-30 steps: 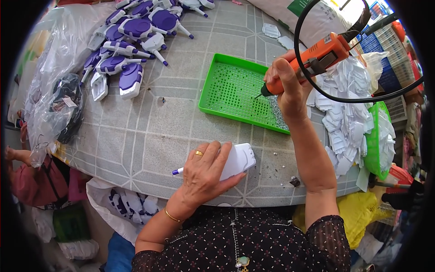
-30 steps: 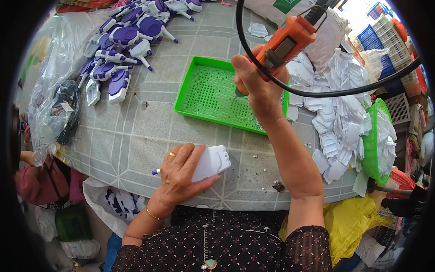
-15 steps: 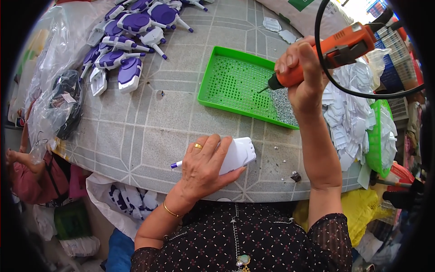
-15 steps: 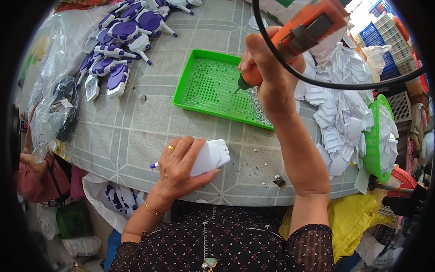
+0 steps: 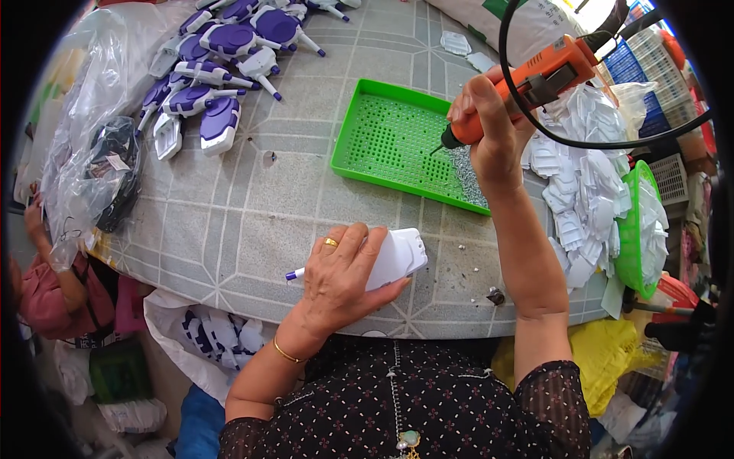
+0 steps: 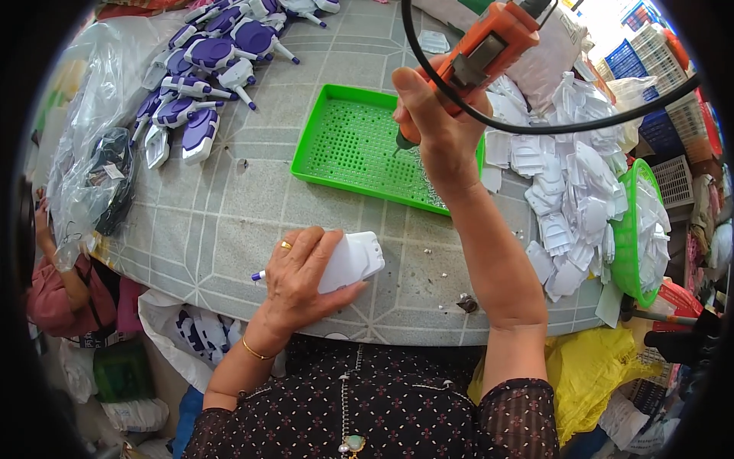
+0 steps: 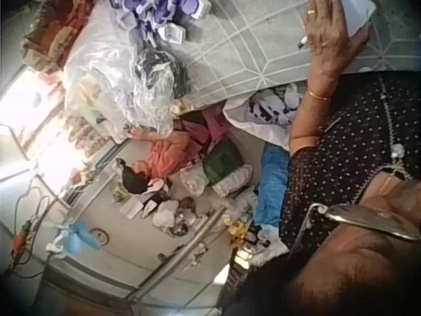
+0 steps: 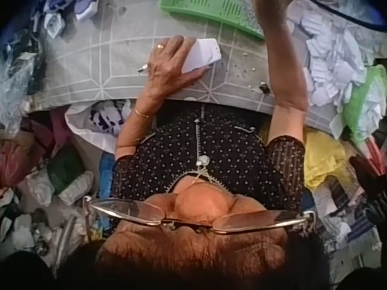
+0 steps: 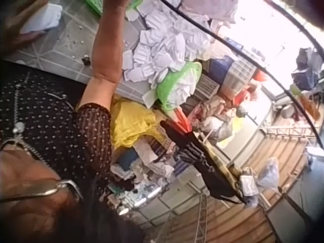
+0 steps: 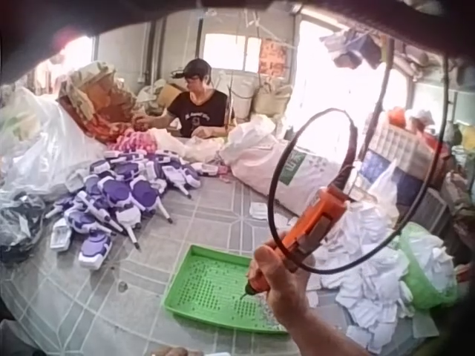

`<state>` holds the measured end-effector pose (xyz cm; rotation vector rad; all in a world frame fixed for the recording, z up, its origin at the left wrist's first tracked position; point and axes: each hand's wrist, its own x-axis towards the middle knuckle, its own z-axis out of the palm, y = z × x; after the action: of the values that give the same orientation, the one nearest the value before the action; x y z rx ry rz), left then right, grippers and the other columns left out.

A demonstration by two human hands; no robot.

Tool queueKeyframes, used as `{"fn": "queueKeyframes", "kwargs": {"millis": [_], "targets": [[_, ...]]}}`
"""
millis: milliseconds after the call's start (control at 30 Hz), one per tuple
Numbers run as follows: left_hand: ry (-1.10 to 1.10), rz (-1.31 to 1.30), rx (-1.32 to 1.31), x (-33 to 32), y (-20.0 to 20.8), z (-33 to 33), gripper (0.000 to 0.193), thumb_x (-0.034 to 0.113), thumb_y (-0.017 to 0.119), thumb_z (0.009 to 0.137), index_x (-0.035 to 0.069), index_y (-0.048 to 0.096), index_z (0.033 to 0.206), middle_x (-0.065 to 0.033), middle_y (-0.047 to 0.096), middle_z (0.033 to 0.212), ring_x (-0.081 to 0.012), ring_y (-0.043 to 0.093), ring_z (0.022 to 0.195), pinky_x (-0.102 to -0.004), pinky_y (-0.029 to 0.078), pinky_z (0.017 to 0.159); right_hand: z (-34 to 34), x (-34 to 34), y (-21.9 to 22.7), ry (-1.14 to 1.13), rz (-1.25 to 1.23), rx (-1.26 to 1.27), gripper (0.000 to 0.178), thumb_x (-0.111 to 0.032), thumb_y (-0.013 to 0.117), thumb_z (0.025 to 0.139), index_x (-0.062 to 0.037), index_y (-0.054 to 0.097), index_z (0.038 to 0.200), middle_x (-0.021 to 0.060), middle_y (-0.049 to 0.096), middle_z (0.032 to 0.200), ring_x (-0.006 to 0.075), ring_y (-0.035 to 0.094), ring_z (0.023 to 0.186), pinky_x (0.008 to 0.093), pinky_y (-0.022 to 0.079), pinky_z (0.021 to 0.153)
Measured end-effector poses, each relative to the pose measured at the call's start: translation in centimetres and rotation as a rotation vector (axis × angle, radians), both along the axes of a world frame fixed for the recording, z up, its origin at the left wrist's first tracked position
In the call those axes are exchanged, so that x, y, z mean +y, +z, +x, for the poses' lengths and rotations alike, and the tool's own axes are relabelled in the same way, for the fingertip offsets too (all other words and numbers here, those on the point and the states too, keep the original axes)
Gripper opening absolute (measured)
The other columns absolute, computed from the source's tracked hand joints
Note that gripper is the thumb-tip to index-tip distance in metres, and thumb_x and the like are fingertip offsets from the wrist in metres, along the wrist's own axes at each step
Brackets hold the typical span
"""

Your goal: Assembling plastic toy components and securing them with a power screwdriver.

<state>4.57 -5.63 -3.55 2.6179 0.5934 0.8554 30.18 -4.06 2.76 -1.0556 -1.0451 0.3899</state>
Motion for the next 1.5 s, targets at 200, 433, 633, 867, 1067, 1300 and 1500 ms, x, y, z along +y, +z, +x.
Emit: {"fn": "queueKeyframes", "kwargs": {"millis": [200,433,633,867,1067,1300,1500], "targets": [[-0.002,0.008,0.005,0.1,0.0,0.0,0.07,0.037,0.086,0.068,0.0,0.062,0.122,-0.0129,0.06,0.107,-0.0294,0.06,0.093,-0.0405,0.049,0.077,0.3,0.9,-0.7,0.004,0.079,0.055,0.035,-0.032,0.081,0.088,-0.0055,0.059,0.091,0.0016,0.061,0.067,0.0085,0.056,0.059,0.0233,0.043,0.055],[0.008,-0.031,-0.018,0.1,0.0,0.1,0.07,0.032,0.089,0.062,-0.001,0.065,0.119,-0.014,0.062,0.106,-0.0327,0.062,0.092,-0.0424,0.05,0.082,0.0,0.9,-1.0,0.014,0.014,0.03,0.033,-0.031,0.076,0.091,-0.0046,0.056,0.092,0.003,0.057,0.068,0.0102,0.054,0.058,0.0268,0.045,0.057],[0.004,-0.039,-0.017,0.2,0.0,0.1,0.07,0.032,0.089,0.062,-0.001,0.065,0.119,-0.0143,0.063,0.106,-0.0325,0.062,0.092,-0.0424,0.05,0.08,0.5,1.4,-1.6,0.001,0.062,0.062,0.037,-0.034,0.083,0.087,-0.0054,0.06,0.094,0.0023,0.061,0.066,0.0089,0.057,0.056,0.0218,0.043,0.052],[-0.014,-0.01,-0.002,0.4,-0.2,0.0,0.069,0.036,0.086,0.069,0.0,0.061,0.122,-0.0134,0.06,0.107,-0.0301,0.06,0.094,-0.0408,0.048,0.077,0.5,1.2,-1.6,0.033,0.035,0.067,0.036,-0.033,0.082,0.087,-0.0055,0.06,0.096,0.002,0.061,0.066,0.0089,0.057,0.057,0.0224,0.044,0.054],[-0.016,-0.006,-0.006,0.3,-0.1,0.0,0.069,0.037,0.086,0.068,0.0,0.062,0.121,-0.0134,0.06,0.108,-0.0304,0.06,0.094,-0.041,0.049,0.078,-0.1,0.4,0.1,0.014,0.01,0.018,0.026,-0.025,0.069,0.095,-0.0052,0.052,0.091,0.0035,0.053,0.075,0.0134,0.054,0.064,0.0327,0.047,0.065],[-0.004,-0.042,-0.035,0.2,0.0,0.2,0.067,0.032,0.088,0.063,0.0,0.066,0.117,-0.0139,0.063,0.105,-0.0327,0.062,0.09,-0.0424,0.051,0.081,-0.3,-1.6,2.8,0.255,0.137,0.098,0.027,-0.034,0.06,0.102,-0.008,0.052,0.1,0.0017,0.05,0.077,0.0136,0.051,0.065,0.0341,0.045,0.067],[0.01,-0.013,-0.049,0.1,-0.4,-0.1,0.065,0.031,0.088,0.064,0.0,0.066,0.116,-0.0134,0.064,0.106,-0.0325,0.063,0.09,-0.0418,0.051,0.08,-3.3,-5.9,3.7,0.495,0.102,0.2,0.037,-0.045,0.057,0.102,-0.0106,0.051,0.111,0.0017,0.051,0.081,0.0129,0.051,0.066,0.0335,0.046,0.069]]}}
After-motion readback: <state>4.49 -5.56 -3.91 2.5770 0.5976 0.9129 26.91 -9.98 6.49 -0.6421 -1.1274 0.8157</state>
